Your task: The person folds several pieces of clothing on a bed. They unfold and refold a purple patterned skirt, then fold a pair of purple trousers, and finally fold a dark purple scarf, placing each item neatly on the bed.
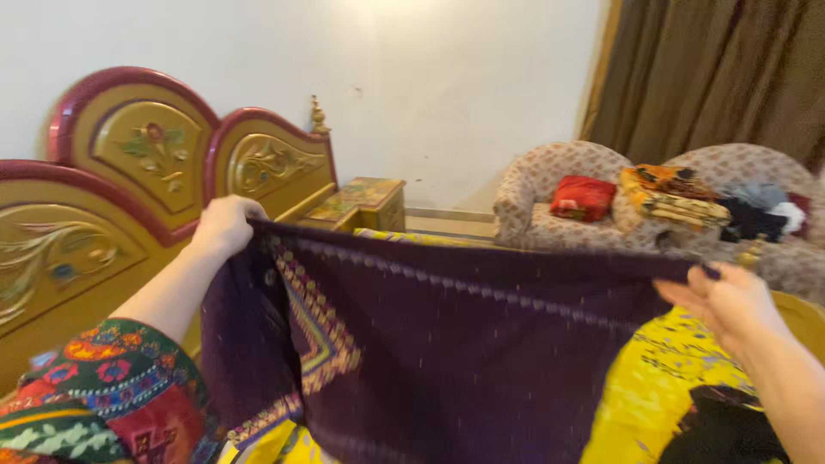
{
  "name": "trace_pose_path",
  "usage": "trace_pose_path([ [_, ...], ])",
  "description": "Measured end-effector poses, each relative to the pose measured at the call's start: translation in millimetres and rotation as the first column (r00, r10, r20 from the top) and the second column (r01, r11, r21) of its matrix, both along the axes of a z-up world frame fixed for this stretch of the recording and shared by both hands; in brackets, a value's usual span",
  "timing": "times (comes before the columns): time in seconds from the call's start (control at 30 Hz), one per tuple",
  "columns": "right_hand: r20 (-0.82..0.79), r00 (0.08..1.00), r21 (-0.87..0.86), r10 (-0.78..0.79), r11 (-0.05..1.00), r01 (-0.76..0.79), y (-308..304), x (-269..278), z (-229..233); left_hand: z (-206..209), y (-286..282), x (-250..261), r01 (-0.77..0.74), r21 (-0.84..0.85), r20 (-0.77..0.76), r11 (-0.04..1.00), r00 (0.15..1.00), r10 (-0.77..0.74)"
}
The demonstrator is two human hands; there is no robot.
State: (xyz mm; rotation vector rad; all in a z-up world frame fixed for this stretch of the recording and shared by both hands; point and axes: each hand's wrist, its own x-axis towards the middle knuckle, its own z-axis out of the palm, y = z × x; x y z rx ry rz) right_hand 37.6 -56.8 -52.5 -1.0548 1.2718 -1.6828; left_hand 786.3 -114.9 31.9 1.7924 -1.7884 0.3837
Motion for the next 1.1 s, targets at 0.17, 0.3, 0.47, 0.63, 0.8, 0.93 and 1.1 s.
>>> trace_pose_path([
  [0.17,-0.04,0.994,-0.241,-0.101,0.966,0.088,31,-15,33,14,-18,-20,0.078,-0.243,-0.081,0.967,0.992,-0.1],
  [0.3,-0.148,0.95,-0.21,-0.273,0.948,0.24,72,-23,31,25,3,-33,0.188,-0.27,-0.088,0.944,0.972,-0.219],
  [0.47,-0.103,0.949,-0.159,-0.298,0.947,0.28,119,-32,-24,-7,29,-35,0.218,-0.015,0.104,0.976,0.971,-0.215],
  [0.63,-0.142,0.923,-0.036,-0.358,0.934,0.356,166,-48,-97,-87,40,-27,0.329,0.218,0.145,0.919,0.92,-0.363],
  [0.8,-0.313,0.901,0.071,-0.301,0.938,0.338,238,-53,-176,-192,70,-19,0.345,0.422,0.095,0.838,0.903,-0.42],
  [0.93,-0.606,0.75,0.276,-0.265,0.814,0.511,297,-34,-228,-271,120,-15,0.448,0.496,-0.019,0.743,0.862,-0.507],
  [1.1,-0.829,0.559,0.421,-0.01,0.647,0.636,362,-13,-280,-333,179,-17,0.335,0.665,-0.024,0.668,0.903,-0.428],
])
